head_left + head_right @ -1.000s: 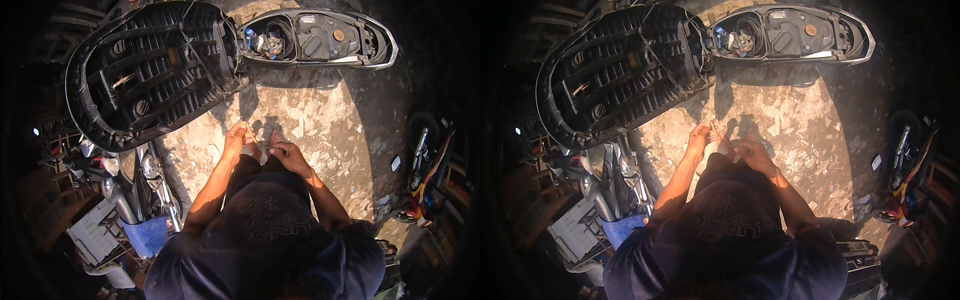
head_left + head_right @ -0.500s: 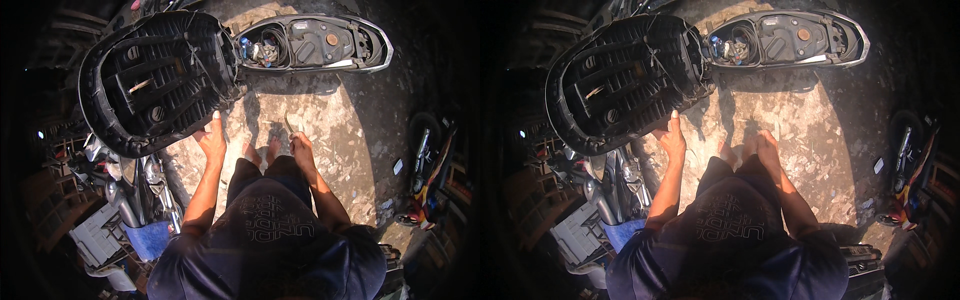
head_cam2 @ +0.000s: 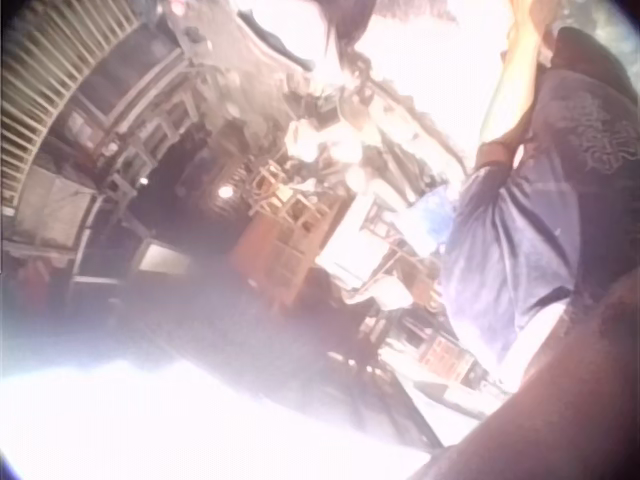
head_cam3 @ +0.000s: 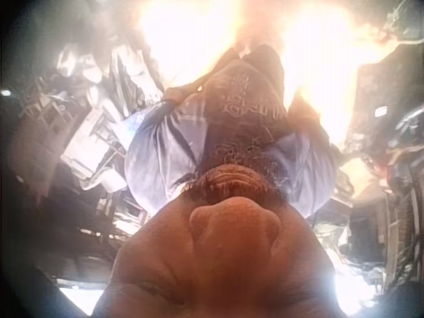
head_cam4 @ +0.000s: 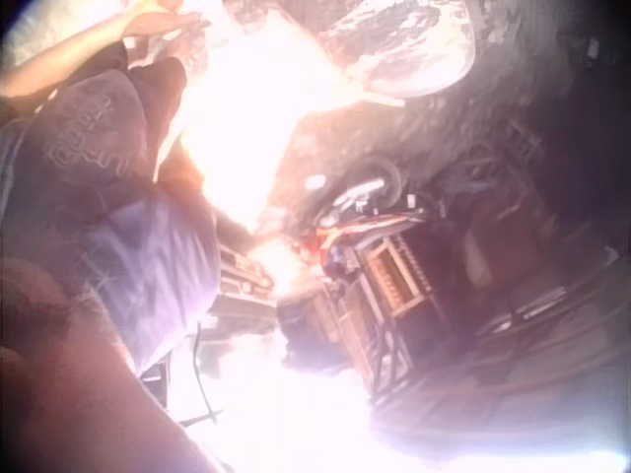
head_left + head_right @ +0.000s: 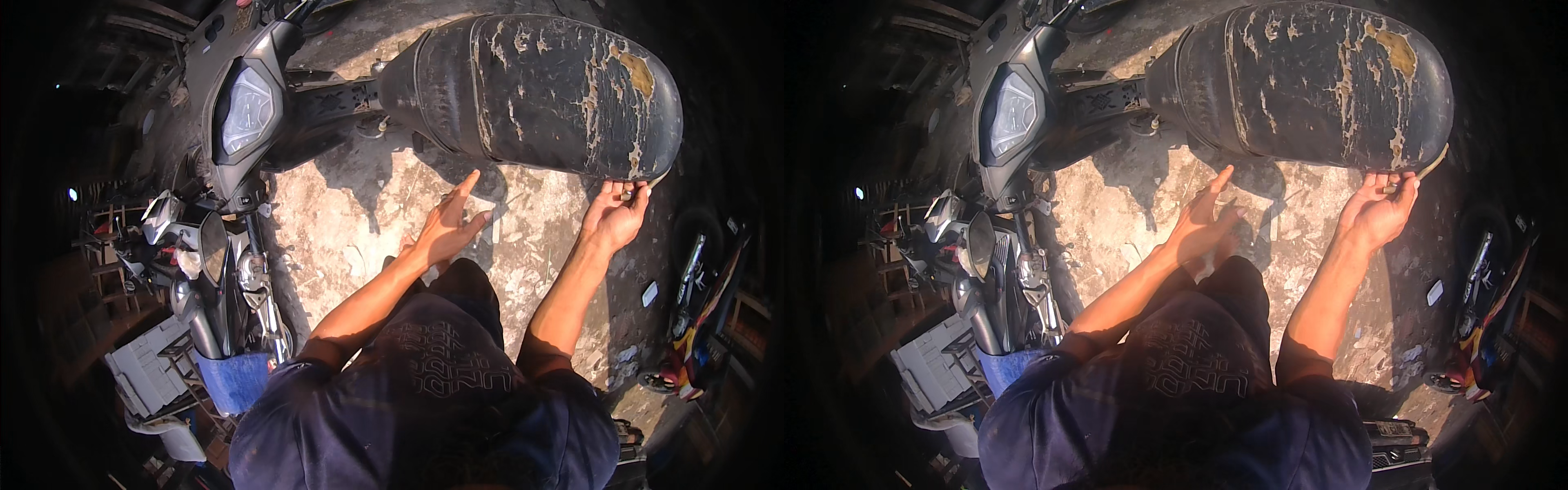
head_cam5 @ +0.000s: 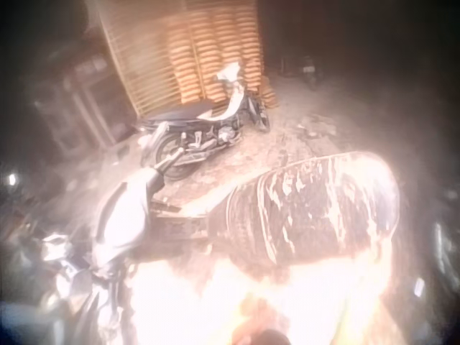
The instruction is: The person repairs a scooter by working on the wiring under the seat. They use a knife to strip wire ends and connect a hose to the scooter's internal components before closing the seat.
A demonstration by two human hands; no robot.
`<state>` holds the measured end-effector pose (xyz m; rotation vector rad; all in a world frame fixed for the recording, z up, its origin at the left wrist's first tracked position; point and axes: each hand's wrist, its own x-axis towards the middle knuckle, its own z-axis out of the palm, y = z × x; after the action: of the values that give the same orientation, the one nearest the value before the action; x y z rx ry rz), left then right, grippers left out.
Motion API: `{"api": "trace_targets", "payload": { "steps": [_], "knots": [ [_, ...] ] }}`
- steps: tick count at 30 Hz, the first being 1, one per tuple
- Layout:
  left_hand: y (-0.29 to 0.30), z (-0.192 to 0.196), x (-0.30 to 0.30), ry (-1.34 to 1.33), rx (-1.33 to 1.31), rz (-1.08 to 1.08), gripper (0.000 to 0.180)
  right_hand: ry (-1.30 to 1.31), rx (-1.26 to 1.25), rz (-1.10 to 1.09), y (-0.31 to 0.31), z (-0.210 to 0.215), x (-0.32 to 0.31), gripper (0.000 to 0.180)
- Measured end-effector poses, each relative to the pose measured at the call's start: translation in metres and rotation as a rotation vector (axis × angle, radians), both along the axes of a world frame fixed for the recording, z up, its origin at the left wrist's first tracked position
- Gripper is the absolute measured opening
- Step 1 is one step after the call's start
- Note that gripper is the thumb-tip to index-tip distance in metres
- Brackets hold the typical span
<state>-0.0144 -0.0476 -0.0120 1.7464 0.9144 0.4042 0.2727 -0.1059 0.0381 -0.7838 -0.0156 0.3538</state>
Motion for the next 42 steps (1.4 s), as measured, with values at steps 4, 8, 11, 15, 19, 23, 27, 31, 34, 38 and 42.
{"api": "trace_targets", "payload": {
  "steps": [4, 8, 11, 15, 19, 23, 27, 31, 34, 38, 42],
  "knots": [
    [-0.024, -0.057, -0.050, 0.250, -0.244, -0.120, 0.067, 0.028, -0.288, -0.215, 0.026, -0.073, 0.107, 0.010],
    [-0.087, -0.150, -0.138, 0.649, -0.388, -0.343, 0.071, 0.071, -0.445, -0.237, 0.051, -0.147, 0.190, 0.014],
    [-0.122, -0.153, -0.180, 0.646, -0.419, -0.438, 0.066, 0.077, -0.429, -0.150, 0.055, -0.169, 0.209, 0.015],
    [-0.120, -0.153, -0.195, 0.574, -0.474, -0.541, 0.069, 0.029, -0.609, -0.257, 0.048, -0.184, 0.194, 0.019],
    [-0.107, -0.157, -0.209, 0.621, -0.479, -0.578, 0.074, -0.101, -0.777, -0.308, 0.047, -0.192, 0.116, 0.031],
    [-0.070, -0.128, -0.242, 0.571, -0.694, -0.536, 0.074, -0.282, -0.853, -0.175, 0.042, -0.205, -0.047, 0.030],
    [-0.046, -0.128, -0.279, 0.442, -0.820, -0.408, 0.068, -0.368, -1.089, 0.283, 0.034, -0.239, -0.211, 0.031],
    [-0.018, -0.192, -0.295, 0.189, -0.912, -0.002, 0.041, -0.598, -1.101, 0.673, 0.025, -0.304, -0.311, 0.027],
    [0.024, -0.280, -0.287, -0.014, -0.783, 0.357, 0.036, -0.637, -1.097, 0.889, 0.053, -0.297, -0.341, 0.027],
    [0.121, -0.284, -0.236, -0.089, -0.742, 0.619, 0.045, -0.753, -1.063, 1.075, 0.096, -0.330, -0.337, 0.027],
    [0.185, -0.369, -0.213, -0.300, -0.776, 0.676, 0.038, -0.829, -0.972, 1.163, 0.150, -0.388, -0.321, 0.025]
  ]
}}
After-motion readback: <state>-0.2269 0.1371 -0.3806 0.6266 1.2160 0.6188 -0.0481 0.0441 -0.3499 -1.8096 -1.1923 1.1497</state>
